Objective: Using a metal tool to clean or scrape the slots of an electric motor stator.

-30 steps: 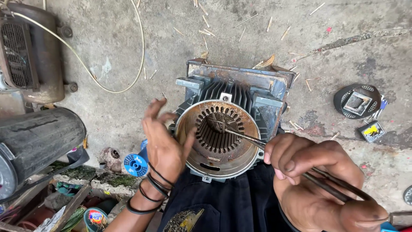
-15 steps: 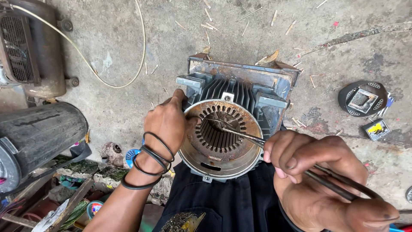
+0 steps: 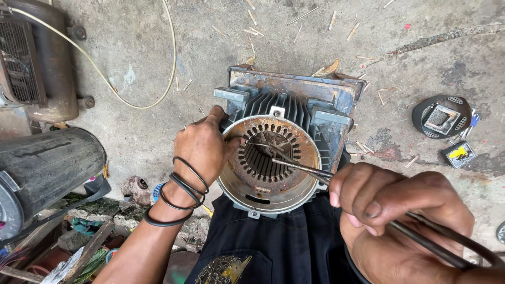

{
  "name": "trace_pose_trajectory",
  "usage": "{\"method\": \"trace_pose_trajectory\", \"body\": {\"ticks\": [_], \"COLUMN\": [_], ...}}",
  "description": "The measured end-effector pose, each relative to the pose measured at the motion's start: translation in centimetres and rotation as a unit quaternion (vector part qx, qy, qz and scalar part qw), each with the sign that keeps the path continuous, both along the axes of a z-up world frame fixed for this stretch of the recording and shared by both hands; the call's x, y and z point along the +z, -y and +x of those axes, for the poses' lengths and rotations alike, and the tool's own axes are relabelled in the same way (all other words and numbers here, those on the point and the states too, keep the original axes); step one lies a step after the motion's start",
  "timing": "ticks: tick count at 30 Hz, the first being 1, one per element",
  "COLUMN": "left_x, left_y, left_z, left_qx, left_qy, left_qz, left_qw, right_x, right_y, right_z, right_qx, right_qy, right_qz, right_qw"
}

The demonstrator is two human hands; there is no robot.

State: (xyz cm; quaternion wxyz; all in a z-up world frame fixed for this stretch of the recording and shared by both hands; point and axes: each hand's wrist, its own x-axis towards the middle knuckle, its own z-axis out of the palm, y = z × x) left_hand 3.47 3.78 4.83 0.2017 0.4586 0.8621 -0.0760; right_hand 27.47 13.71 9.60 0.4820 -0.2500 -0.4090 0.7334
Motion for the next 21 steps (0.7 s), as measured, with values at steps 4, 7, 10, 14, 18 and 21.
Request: {"method": "trace_pose_trajectory", "body": {"ticks": [4,7,10,14,18,21], "left_x": [-0.2,-0.4,-0.8,-1.2,-1.0,0.8], "left_y": [0.0,0.2,0.4,0.6,0.5,0.4], "left_z": [0.0,-0.1,-0.1,0.0,0.0,-0.6], "left_qx": [0.012,0.012,0.011,0.008,0.002,0.009], "left_qy": [0.008,0.015,0.011,0.004,0.006,0.087], "left_qz": [0.009,0.018,0.025,0.036,0.058,0.096], "left_qw": [1.0,1.0,1.0,0.999,0.998,0.992], "right_x": [0.9,1.3,2.0,2.1,2.3,3.5], "right_y": [-0.4,-0.7,-0.6,-0.5,-1.1,-1.4], "right_z": [0.1,0.0,-0.6,-2.0,-3.2,-4.4], "right_qx": [0.016,0.038,0.048,0.018,0.013,0.019], "right_qy": [0.025,0.081,0.044,0.023,0.08,0.112], "right_qz": [0.003,0.049,0.016,0.025,0.092,0.075], "right_qw": [1.0,0.995,0.998,0.999,0.992,0.991]}}
